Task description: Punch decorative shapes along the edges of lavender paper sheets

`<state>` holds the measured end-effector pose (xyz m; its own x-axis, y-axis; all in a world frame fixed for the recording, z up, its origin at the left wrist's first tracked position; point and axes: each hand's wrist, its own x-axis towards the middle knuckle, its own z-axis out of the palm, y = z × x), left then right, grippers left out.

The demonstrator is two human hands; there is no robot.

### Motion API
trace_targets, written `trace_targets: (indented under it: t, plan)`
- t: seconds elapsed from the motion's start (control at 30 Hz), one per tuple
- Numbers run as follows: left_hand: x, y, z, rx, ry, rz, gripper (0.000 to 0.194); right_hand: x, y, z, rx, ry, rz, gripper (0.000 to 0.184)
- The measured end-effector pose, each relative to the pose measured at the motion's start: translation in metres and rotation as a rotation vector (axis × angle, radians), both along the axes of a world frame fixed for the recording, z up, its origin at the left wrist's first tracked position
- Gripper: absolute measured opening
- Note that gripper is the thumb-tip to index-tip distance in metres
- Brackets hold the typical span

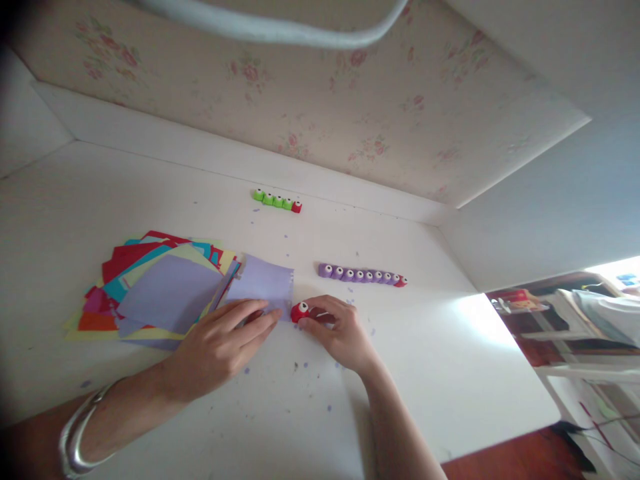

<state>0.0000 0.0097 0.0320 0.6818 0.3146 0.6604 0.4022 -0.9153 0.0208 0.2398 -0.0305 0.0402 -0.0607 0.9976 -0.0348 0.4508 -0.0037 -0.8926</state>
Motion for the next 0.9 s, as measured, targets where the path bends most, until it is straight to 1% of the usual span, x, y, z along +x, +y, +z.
trace_targets:
  t: [0.33,0.77,0.9]
  plan:
    - [-0.0018,-0.0022,-0.0029,-0.012,-0.013,-0.008,0.021,0.0018,0.0002,0.0013,0.009,-0.002,0.005,0.022]
    - [-0.0008,-0.0024,-0.0002,0.016,-0.006,-0.003,0.022,0.0006,-0.0002,0.0015,-0.002,-0.006,-0.006,0.024]
    - [-0.0007,-0.0032,-0.0002,0.034,0.013,-0.013,0.022,-0.0023,-0.0001,0.0019,-0.006,-0.011,0.016,0.023]
